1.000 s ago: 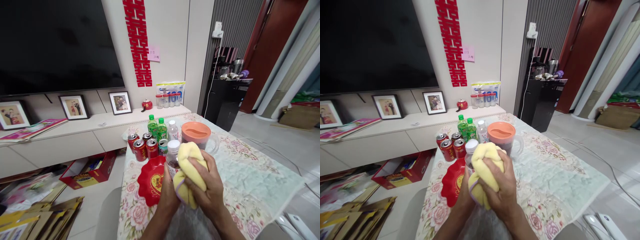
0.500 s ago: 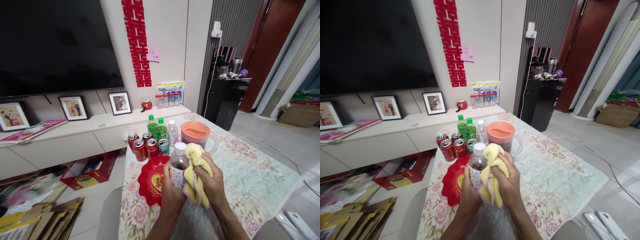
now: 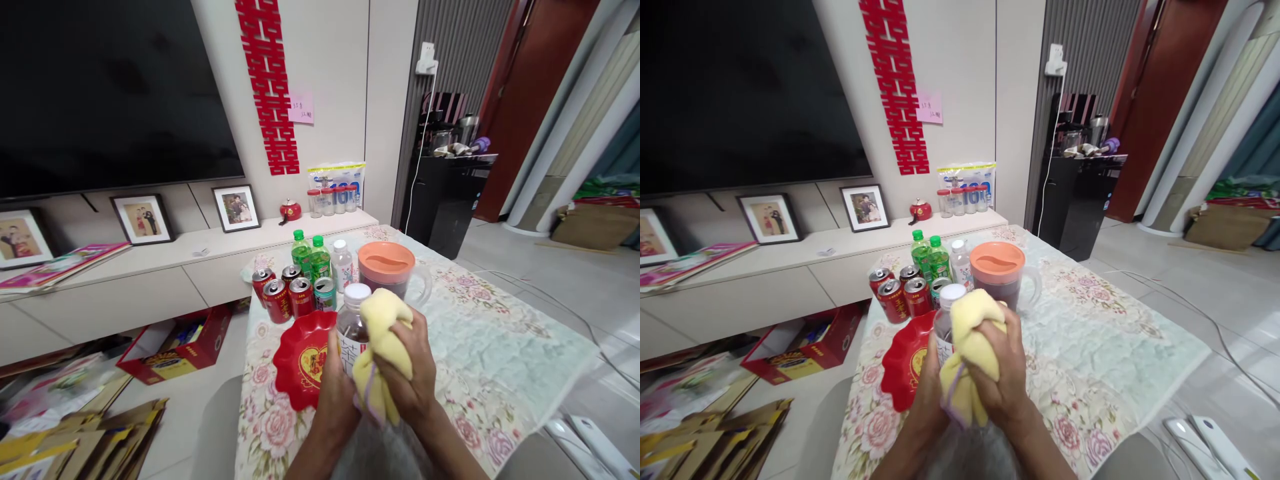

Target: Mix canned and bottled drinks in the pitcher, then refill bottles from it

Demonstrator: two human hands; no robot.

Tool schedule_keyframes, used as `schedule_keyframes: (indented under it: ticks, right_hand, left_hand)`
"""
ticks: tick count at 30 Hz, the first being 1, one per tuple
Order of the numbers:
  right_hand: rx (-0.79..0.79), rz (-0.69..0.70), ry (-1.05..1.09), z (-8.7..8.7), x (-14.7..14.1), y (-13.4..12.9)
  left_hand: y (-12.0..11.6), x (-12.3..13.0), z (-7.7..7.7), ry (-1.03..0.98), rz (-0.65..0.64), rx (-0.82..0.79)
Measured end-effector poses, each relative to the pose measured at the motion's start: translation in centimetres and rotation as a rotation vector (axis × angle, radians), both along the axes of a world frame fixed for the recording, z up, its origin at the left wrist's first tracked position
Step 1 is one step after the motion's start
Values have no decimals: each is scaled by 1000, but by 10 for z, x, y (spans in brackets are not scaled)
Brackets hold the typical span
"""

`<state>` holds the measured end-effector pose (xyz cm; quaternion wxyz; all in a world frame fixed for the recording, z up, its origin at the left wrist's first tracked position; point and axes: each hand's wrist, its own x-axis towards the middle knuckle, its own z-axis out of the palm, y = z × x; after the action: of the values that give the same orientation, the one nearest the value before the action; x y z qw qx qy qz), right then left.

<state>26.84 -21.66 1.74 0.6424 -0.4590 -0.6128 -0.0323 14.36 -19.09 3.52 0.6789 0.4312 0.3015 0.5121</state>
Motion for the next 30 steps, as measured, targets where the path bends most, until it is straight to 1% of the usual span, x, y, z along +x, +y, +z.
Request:
schedule_keyframes:
  ticks: [1,3,5,6,7,9,13,15,17,21,25,27,28,30]
  right_hand:
    - [-64,34,144,-1,1,1]
    - [-213,113,412,-3,1,3]
    - [-307,160,559,-3,-2,5]
    - [-318,152,579,-2,-4,5]
    - [-316,129,572,-2,-8,6]
    - [-310,83,523,-4,-16,7]
    - [-398,102,425,-15,-34,11]
    - [-407,75,384,-20,-41,12]
    - [-346,-9,313,-22,-43,11]
    - [-175,-178,115,-15,-40,2]
    - [-50,-231,-61,-4,-26,-8]
    - [-32,-225,-42,0,-17,-10]
    - [-43,-210,23,1,-14,-10]
    - [-113,-123,263,3,-11,-9]
  left_hand:
    - [-2,-4,-2,76,-33,62]
    - [-5,-9,-7,148,-104,96]
    - [-6,-12,-10,106,-154,72]
    - [-5,-13,-10,68,-160,57]
    - [-4,-13,-8,34,-149,47]
    - [2,-14,-1,12,-66,58]
    - [18,-18,21,81,146,117]
    - [23,-20,25,102,174,146]
    - [24,-21,22,124,142,171]
    - [17,-17,4,134,53,171]
    - [5,-13,-9,90,-42,126]
    - [-1,-12,-13,122,-85,117]
    - [-3,-11,-14,144,-98,121]
    - [-7,-11,-15,161,-112,144]
